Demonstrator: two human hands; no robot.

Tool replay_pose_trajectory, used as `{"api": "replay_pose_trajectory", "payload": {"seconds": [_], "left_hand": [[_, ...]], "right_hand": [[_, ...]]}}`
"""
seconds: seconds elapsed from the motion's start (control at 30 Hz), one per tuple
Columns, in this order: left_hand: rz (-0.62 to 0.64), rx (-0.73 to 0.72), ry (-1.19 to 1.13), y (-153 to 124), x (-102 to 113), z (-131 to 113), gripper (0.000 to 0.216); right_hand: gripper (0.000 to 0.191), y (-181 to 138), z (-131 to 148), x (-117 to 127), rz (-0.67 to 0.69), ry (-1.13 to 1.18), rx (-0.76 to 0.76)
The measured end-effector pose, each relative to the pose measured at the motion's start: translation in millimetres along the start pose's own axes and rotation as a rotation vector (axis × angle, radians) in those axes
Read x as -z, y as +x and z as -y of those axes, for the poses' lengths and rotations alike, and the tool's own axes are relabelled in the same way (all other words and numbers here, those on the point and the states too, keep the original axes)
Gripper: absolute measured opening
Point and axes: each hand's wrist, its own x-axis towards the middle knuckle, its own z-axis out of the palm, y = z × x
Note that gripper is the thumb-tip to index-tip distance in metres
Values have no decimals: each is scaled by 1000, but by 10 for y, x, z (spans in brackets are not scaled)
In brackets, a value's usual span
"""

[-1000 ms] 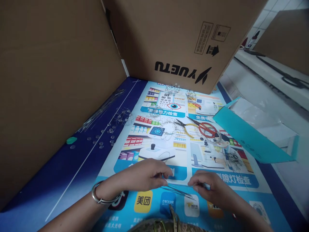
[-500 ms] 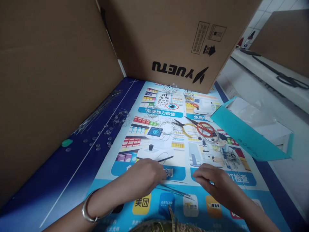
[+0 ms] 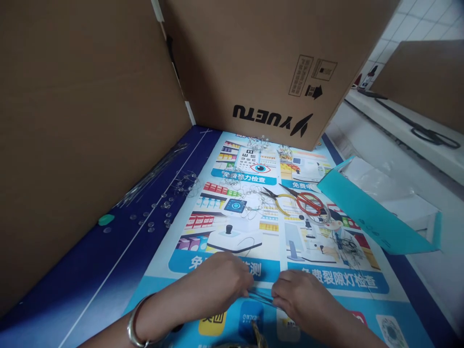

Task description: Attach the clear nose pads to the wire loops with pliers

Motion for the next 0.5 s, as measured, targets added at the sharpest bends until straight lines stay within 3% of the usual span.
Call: {"api": "replay_pose_trajectory", "payload": {"seconds": [0.2, 0.4, 0.5], "left_hand": [[38, 31, 55, 11, 131, -41, 27], [7, 0, 40, 56, 104, -88, 25], [-21, -16, 36, 61, 71, -105, 22]], "right_hand": [[5, -24, -83, -86, -29, 26, -20], [12, -27, -120, -128, -102, -42, 31], [16, -29, -126, -67, -213, -84, 38]]}}
